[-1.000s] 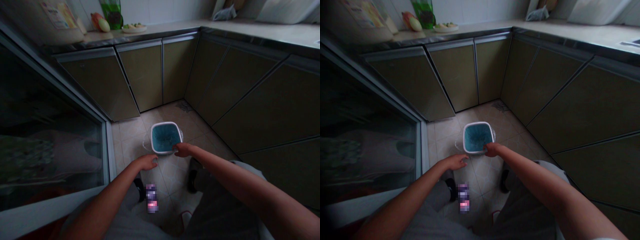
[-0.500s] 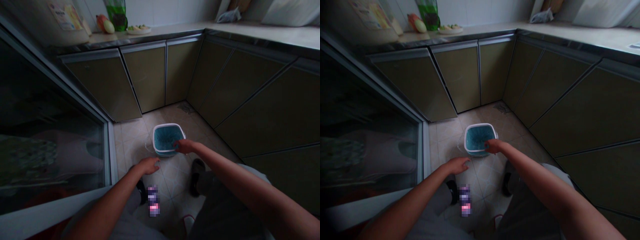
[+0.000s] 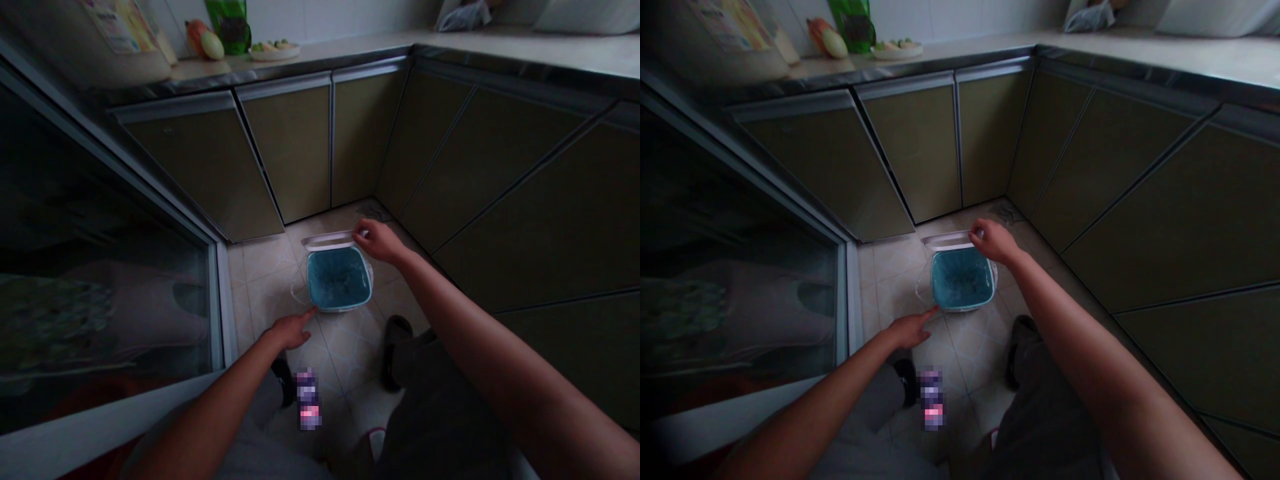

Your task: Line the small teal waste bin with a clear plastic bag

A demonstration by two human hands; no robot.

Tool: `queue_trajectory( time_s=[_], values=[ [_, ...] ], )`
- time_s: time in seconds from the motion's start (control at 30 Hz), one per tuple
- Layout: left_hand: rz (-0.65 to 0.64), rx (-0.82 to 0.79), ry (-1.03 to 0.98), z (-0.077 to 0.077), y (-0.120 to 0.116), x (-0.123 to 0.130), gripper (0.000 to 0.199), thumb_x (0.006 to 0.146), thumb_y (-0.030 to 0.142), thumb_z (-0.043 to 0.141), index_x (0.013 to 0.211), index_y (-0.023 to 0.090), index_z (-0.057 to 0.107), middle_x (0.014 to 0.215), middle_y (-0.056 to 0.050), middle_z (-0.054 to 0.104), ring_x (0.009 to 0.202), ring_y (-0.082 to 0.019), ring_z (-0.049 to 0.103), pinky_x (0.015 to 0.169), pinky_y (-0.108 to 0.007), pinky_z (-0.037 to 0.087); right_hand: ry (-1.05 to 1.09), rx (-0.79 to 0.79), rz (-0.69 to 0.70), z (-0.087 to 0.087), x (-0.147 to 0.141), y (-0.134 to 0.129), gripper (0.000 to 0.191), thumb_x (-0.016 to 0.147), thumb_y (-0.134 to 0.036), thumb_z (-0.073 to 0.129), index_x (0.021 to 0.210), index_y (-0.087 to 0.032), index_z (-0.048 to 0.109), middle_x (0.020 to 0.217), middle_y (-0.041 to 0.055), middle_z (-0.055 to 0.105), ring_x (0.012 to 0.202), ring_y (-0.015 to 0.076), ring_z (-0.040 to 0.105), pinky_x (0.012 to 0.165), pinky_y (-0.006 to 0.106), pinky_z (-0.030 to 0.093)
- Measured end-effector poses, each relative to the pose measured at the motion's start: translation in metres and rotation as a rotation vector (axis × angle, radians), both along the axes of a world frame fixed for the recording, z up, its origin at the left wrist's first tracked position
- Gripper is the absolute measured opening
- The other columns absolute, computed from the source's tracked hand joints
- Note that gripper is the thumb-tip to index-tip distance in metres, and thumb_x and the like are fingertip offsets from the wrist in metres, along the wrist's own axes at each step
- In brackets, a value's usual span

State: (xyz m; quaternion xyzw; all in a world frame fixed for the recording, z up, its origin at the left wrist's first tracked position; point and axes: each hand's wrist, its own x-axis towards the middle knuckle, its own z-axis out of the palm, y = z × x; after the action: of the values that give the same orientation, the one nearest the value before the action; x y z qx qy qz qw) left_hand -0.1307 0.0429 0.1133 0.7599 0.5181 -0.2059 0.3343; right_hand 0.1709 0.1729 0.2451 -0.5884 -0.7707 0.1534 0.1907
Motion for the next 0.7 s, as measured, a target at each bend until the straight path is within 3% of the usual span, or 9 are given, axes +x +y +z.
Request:
queue_trajectory(
  time_s=[0.13, 0.27, 0.47, 0.7],
  values=[
    [-0.006, 0.003, 0.005, -0.005, 0.000, -0.002, 0.086, 0.093, 0.038, 0.058, 0.168, 0.033, 0.016, 0.145, -0.014, 0.063, 0.128, -0.036, 0.063, 0.100, -0.045, 0.050, 0.070, 0.046, -0.057, -0.007, -0.001, 0.018, 0.030, 0.092, -0.031, 0.060, 0.117, -0.021, 0.071, 0.130, 0.0121, 0.061, 0.097, 0.0217, 0.067, 0.087, 0.033, 0.053],
    [-0.008, 0.002, 0.014, -0.004, 0.000, -0.002, 0.085, 0.092, 0.037, 0.057, 0.168, 0.033, 0.017, 0.140, -0.013, 0.067, 0.123, -0.033, 0.067, 0.096, -0.041, 0.051, 0.050, -0.002, -0.131, -0.014, -0.003, 0.034, 0.058, 0.089, -0.032, 0.065, 0.146, -0.025, 0.058, 0.159, 0.0142, 0.037, 0.126, 0.0308, 0.061, 0.106, 0.043, 0.050],
    [0.008, -0.006, 0.013, 0.003, 0.004, 0.001, 0.084, 0.092, 0.036, 0.057, 0.167, 0.034, 0.019, 0.128, -0.009, 0.073, 0.113, -0.028, 0.070, 0.090, -0.034, 0.051, 0.028, -0.091, -0.165, -0.022, -0.005, 0.046, 0.070, 0.091, -0.034, 0.063, 0.158, -0.025, 0.046, 0.162, 0.0158, 0.036, 0.133, 0.0337, 0.058, 0.113, 0.046, 0.047],
    [0.050, 0.039, -0.050, 0.001, 0.008, 0.002, 0.076, 0.090, 0.033, 0.056, 0.163, 0.033, 0.034, 0.117, -0.009, 0.077, 0.107, -0.028, 0.072, 0.086, -0.034, 0.051, 0.097, -0.058, -0.148, -0.034, 0.001, 0.053, 0.069, 0.089, -0.032, 0.065, 0.155, -0.022, 0.049, 0.155, 0.0157, 0.045, 0.136, 0.0315, 0.055, 0.117, 0.043, 0.043]
  ],
)
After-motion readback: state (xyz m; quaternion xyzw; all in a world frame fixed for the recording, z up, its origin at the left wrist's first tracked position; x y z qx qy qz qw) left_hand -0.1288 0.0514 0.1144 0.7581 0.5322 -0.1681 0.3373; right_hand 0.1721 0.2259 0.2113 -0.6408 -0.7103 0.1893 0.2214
